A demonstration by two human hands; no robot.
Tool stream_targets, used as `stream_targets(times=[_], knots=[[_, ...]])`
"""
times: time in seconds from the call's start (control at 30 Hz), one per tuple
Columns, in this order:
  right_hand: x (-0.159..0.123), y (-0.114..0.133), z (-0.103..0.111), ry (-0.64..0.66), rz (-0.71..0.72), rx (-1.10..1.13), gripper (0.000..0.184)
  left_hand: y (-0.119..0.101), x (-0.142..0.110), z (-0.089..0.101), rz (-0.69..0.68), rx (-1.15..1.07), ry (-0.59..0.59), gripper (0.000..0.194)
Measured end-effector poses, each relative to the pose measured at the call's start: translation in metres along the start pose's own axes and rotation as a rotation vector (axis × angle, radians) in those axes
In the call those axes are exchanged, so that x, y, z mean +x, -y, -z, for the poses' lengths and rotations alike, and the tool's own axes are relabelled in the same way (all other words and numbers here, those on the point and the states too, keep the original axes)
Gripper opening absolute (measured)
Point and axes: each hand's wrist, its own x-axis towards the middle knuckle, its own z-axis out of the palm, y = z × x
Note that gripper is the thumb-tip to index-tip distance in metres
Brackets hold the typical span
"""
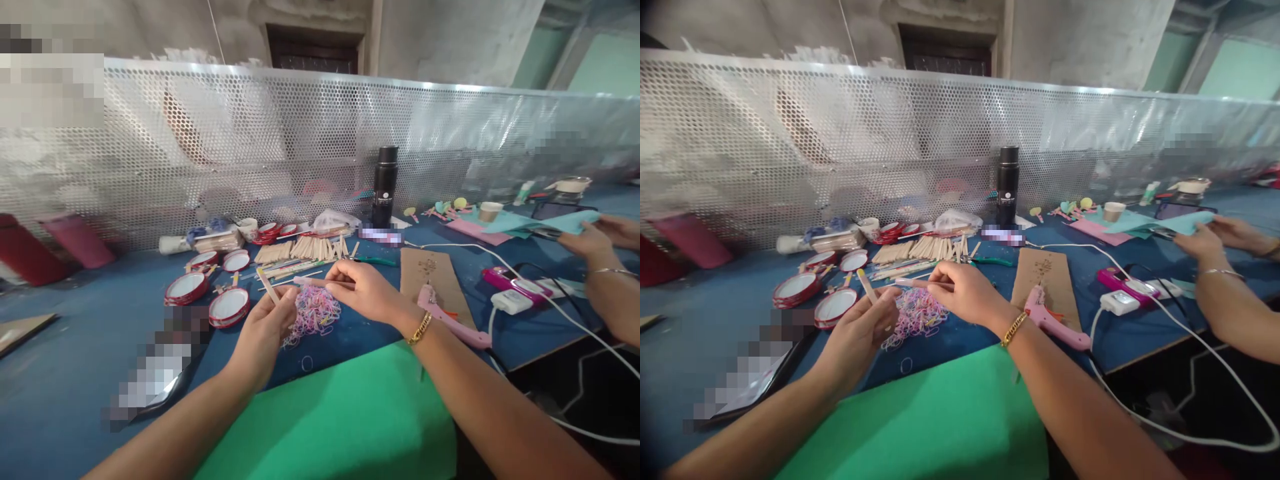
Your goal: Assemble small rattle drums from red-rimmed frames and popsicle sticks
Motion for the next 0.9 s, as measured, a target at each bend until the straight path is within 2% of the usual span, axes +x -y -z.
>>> stream_targets(times=[0.1,0.23,0.33,0.43,0.57,0.63,0.7,0.8,0.83,0.87,0.9], knots=[[-0.002,0.004,-0.002,0.040,-0.021,0.104,0.010,-0.001,-0.001,-0.002,-0.010,0.080,-0.016,0.045],[-0.002,0.009,-0.001,0.095,-0.081,0.303,0.013,-0.005,-0.004,-0.005,-0.093,0.210,-0.032,0.037],[0.000,0.013,0.006,0.032,-0.093,0.474,0.019,-0.007,-0.005,-0.005,-0.171,0.316,-0.043,0.033],[0.001,0.018,0.007,-0.040,-0.041,0.560,0.021,-0.005,-0.005,-0.004,-0.232,0.446,0.000,0.035],[0.000,0.024,-0.003,0.116,0.024,0.533,0.027,0.001,-0.007,-0.003,-0.251,0.479,0.103,0.036],[0.000,0.024,0.000,0.159,0.015,0.478,0.034,0.000,-0.007,-0.002,-0.266,0.463,0.144,0.037],[0.001,0.019,0.016,0.037,-0.011,0.431,0.039,-0.004,-0.006,-0.001,-0.272,0.444,0.111,0.039],[0.005,0.008,0.054,-0.441,-0.014,0.343,0.048,-0.013,-0.003,-0.001,-0.272,0.375,-0.030,0.041],[0.005,0.007,0.064,-0.563,0.006,0.303,0.047,-0.015,-0.002,-0.001,-0.272,0.348,-0.050,0.040],[0.005,0.007,0.071,-0.627,0.031,0.278,0.044,-0.016,-0.002,-0.002,-0.262,0.330,-0.039,0.039],[0.004,0.008,0.072,-0.615,0.050,0.266,0.038,-0.016,-0.002,-0.003,-0.248,0.315,-0.009,0.038]])
